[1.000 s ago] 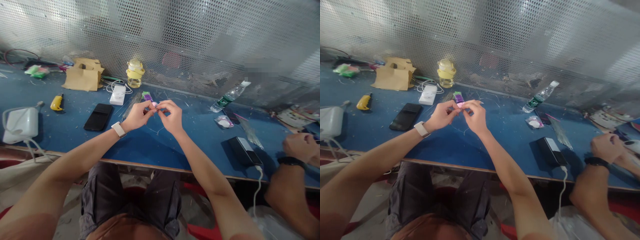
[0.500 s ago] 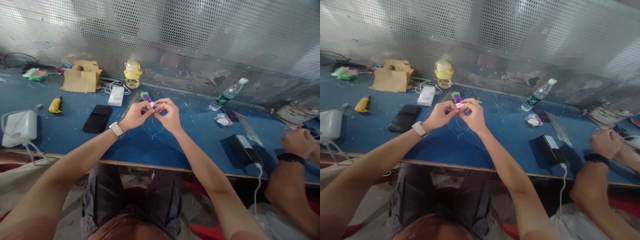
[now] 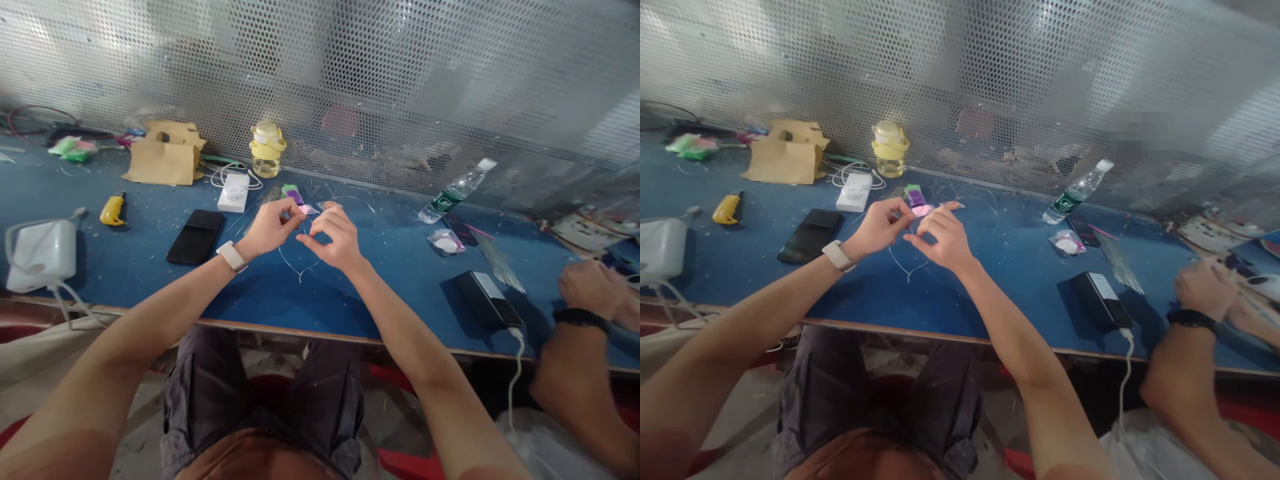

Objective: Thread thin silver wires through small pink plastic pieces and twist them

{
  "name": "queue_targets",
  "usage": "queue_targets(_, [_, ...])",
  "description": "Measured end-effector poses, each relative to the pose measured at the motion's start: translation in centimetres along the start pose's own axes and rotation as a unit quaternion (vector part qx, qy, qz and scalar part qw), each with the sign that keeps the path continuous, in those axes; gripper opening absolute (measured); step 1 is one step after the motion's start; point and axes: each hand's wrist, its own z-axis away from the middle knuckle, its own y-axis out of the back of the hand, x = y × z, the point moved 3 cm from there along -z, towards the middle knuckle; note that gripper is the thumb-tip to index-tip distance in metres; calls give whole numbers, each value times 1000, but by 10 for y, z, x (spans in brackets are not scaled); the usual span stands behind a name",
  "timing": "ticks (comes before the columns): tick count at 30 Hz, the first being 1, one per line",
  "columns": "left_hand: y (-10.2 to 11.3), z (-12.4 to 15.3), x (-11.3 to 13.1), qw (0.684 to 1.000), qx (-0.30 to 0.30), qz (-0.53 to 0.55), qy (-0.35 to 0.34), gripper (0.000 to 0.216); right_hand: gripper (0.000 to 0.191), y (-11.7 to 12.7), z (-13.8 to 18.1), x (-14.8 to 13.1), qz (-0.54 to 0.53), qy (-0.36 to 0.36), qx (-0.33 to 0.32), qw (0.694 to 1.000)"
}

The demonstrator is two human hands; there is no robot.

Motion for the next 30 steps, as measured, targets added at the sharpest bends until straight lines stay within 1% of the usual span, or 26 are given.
queue_targets(1, [1,0,1,1000,4,-12,-9,20,39,0,0,-2,-6,8,-13,1000])
queue_targets(2, [2,0,2,1000,5,-24,-17,18,32,-1,-1,-3,-12,16,-32,999])
queue_targets(4, [3,0,4,998,11,-50,-33,15,11,1,-2,-6,-22,31,-64,997])
queue_targets(5, [4,0,4,997,19,-65,-39,14,9,2,-2,-8,-28,35,-74,996])
queue_targets(7, [5,0,4,994,46,-90,-43,15,28,5,-3,-11,-43,40,-79,995])
queue_targets(8, [5,1,3,992,62,-98,-43,17,32,7,-3,-13,-48,40,-77,995])
queue_targets(9, [6,1,3,990,78,-105,-45,18,29,7,-4,-16,-48,34,-74,996])
queue_targets(12, [6,2,2,982,108,-136,-71,18,11,4,-6,-23,-36,-3,-77,996])
queue_targets(14, [6,3,1,975,119,-163,-92,16,7,-2,-6,-26,-55,-29,-97,993])
queue_targets(16, [6,3,0,970,122,-179,-106,14,9,-8,-5,-25,-100,-62,-120,986])
queue_targets(18, [7,3,-1,969,119,-187,-113,14,9,-12,-2,-21,-161,-107,-134,972])
queue_targets(20, [9,2,-3,967,117,-197,-110,16,10,-14,-1,-15,-237,-163,-128,949])
queue_targets(23, [11,1,-4,964,120,-212,-110,19,29,-13,-2,-11,-345,-234,-97,904])
queue_targets(26, [11,1,-1,961,118,-210,-135,21,43,-11,-7,-12,-412,-259,-48,872])
queue_targets(30, [10,3,4,958,99,-198,-181,22,50,-5,-13,-9,-468,-275,28,840])
